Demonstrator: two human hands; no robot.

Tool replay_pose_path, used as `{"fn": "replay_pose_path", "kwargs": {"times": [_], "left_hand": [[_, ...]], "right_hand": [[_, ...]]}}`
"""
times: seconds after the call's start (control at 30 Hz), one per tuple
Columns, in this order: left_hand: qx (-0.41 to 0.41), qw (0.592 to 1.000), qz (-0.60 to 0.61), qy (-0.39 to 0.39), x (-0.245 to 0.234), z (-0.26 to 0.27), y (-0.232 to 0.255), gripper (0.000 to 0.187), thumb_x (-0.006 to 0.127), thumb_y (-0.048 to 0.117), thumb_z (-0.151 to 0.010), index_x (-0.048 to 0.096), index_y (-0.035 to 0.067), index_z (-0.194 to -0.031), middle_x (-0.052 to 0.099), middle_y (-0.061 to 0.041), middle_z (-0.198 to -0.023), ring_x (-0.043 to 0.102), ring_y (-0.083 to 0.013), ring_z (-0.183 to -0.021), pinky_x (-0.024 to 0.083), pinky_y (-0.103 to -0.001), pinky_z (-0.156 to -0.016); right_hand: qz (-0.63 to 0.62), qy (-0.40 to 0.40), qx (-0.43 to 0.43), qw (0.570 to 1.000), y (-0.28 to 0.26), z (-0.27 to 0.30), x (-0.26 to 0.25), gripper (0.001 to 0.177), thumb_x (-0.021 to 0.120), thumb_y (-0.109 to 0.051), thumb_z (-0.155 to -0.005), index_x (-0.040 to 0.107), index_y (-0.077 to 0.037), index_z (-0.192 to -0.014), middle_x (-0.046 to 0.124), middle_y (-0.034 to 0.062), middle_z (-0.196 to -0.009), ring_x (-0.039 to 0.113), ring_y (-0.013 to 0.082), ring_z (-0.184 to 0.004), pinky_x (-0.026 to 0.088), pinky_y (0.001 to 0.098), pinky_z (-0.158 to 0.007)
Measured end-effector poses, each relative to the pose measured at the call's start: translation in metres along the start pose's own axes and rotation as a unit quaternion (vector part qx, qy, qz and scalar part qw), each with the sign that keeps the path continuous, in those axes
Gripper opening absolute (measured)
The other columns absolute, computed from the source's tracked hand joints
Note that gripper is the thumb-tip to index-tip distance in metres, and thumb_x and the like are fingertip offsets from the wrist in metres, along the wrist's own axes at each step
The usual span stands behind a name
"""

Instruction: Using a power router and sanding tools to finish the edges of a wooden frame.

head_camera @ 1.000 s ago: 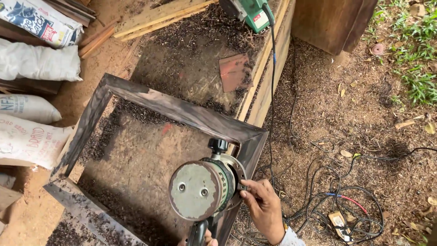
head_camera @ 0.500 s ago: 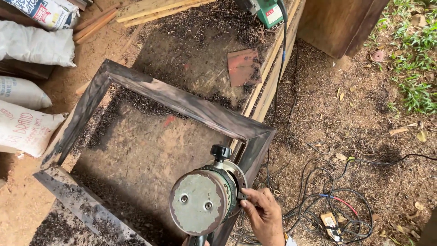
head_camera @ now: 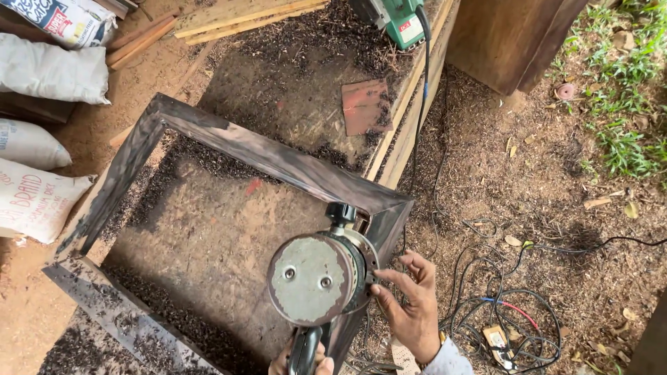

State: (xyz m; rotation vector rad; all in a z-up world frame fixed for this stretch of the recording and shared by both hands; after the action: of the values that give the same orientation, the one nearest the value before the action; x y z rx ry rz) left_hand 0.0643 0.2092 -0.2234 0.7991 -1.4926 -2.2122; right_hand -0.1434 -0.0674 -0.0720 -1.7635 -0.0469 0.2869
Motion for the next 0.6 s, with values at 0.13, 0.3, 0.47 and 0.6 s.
{"fn": "replay_pose_path", "kwargs": {"times": [0.13,0.3,0.47,0.6], "left_hand": [[0.005,1.0,-0.025,0.005,0.032,-0.022,0.124,0.03,0.083,0.0,-0.064,0.076,0.002,-0.093,0.075,-0.006,-0.068,0.073,-0.0112,-0.063,0.06,-0.03,-0.065],[-0.026,1.0,-0.003,0.008,0.059,-0.035,0.186,0.027,0.08,-0.001,-0.067,0.075,0.002,-0.093,0.075,-0.007,-0.069,0.074,-0.0119,-0.065,0.062,-0.031,-0.067],[-0.037,0.999,0.017,-0.002,0.075,-0.043,0.21,0.022,0.079,-0.001,-0.071,0.073,0.001,-0.092,0.071,-0.005,-0.069,0.068,-0.0108,-0.061,0.058,-0.03,-0.06],[-0.032,0.998,0.05,-0.004,0.087,-0.051,0.226,0.021,0.078,-0.002,-0.073,0.072,0.002,-0.093,0.067,-0.004,-0.065,0.061,-0.0093,-0.053,0.05,-0.027,-0.049]], "right_hand": [[0.051,0.012,-0.03,0.998,0.016,-0.016,-0.003,0.03,0.087,-0.02,-0.074,0.08,-0.017,-0.103,0.052,0.011,-0.13,0.046,0.0289,-0.131,0.041,0.0439,-0.112],[0.071,0.034,-0.07,0.994,0.017,-0.044,-0.01,0.029,0.088,-0.019,-0.074,0.079,-0.014,-0.101,0.051,0.0122,-0.136,0.044,0.0322,-0.138,0.037,0.0468,-0.117],[0.056,0.034,-0.054,0.996,0.016,-0.062,-0.017,0.033,0.09,-0.021,-0.071,0.077,-0.013,-0.099,0.05,0.0121,-0.139,0.043,0.0315,-0.139,0.037,0.0449,-0.116],[0.003,0.031,-0.025,0.999,0.02,-0.072,-0.018,0.031,0.088,-0.018,-0.075,0.076,-0.013,-0.102,0.048,0.0128,-0.144,0.046,0.0291,-0.138,0.039,0.0432,-0.115]]}}
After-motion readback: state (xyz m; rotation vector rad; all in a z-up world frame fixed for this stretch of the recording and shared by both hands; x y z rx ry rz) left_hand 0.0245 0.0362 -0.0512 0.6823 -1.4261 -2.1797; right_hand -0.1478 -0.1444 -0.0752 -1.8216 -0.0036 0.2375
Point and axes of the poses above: each hand's wrist, its own z-axis away from the middle knuckle, its own x-axis out of the palm, y = z × x, the point moved 2 cm from there along -z, towards the middle knuckle
